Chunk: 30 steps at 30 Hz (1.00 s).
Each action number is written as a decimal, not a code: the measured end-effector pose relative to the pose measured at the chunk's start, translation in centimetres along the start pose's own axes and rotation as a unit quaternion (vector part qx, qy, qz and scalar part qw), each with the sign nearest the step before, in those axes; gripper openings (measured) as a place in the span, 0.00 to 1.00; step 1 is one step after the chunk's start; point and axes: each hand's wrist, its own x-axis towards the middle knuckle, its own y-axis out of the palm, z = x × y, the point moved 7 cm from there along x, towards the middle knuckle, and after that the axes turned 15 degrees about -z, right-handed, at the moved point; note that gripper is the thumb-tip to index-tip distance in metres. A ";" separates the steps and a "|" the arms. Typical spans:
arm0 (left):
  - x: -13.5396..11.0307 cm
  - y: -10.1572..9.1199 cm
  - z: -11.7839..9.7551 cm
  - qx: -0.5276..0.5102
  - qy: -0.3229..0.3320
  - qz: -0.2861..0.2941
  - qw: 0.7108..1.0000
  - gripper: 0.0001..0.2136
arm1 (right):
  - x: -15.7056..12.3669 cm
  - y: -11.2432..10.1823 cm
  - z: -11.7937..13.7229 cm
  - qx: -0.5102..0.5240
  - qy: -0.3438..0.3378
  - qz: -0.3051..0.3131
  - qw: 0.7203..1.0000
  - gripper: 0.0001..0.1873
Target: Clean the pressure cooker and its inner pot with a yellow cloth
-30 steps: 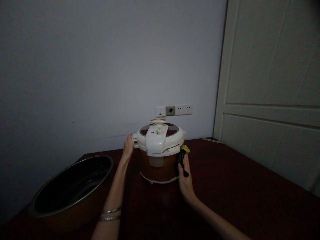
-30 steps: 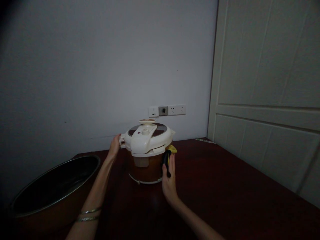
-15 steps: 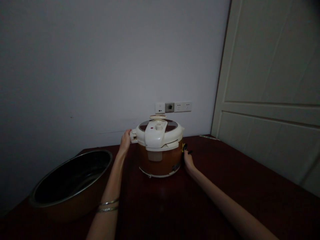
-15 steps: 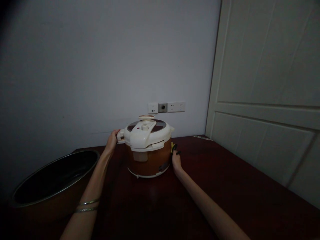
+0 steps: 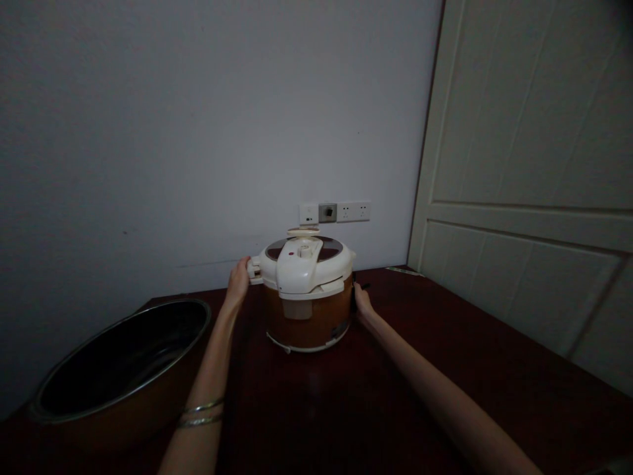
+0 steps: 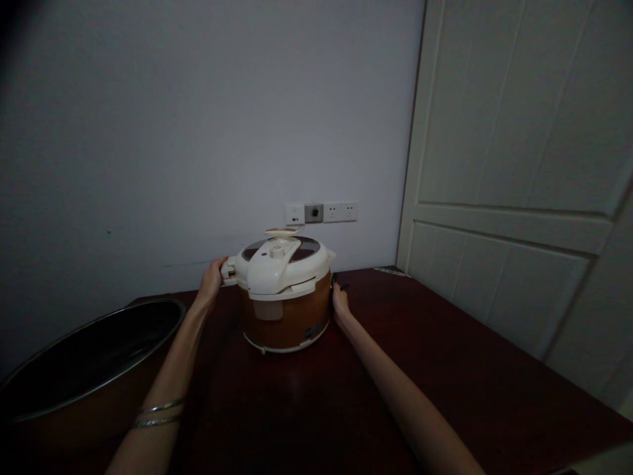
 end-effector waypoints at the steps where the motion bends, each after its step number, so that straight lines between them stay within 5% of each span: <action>1: 0.0 0.0 0.0 0.000 0.003 -0.003 1.000 0.20 | -0.7 -0.1 -0.7 -0.001 0.017 0.000 1.000 0.33; 6: -0.1 0.0 -0.3 0.011 0.007 -0.007 1.000 0.20 | -5.8 -0.8 -2.7 -0.011 0.062 0.005 0.998 0.39; 15: -0.5 -0.2 -0.4 0.003 0.006 -0.016 1.000 0.20 | -8.0 -1.0 7.7 0.088 -0.166 -0.080 0.979 0.36; 22: -0.8 -0.3 -0.8 -0.003 0.017 -0.024 1.000 0.20 | -11.2 -1.9 1.7 -0.020 -0.266 -0.048 0.963 0.31; 25: -0.9 -0.2 -0.9 0.001 0.021 -0.018 1.000 0.21 | -14.9 -1.8 1.2 -0.113 -0.436 0.010 0.893 0.35; 30: -0.8 -0.2 -0.6 -0.010 0.011 -0.016 1.000 0.20 | -19.2 -0.9 4.1 -0.215 -0.678 0.065 0.700 0.37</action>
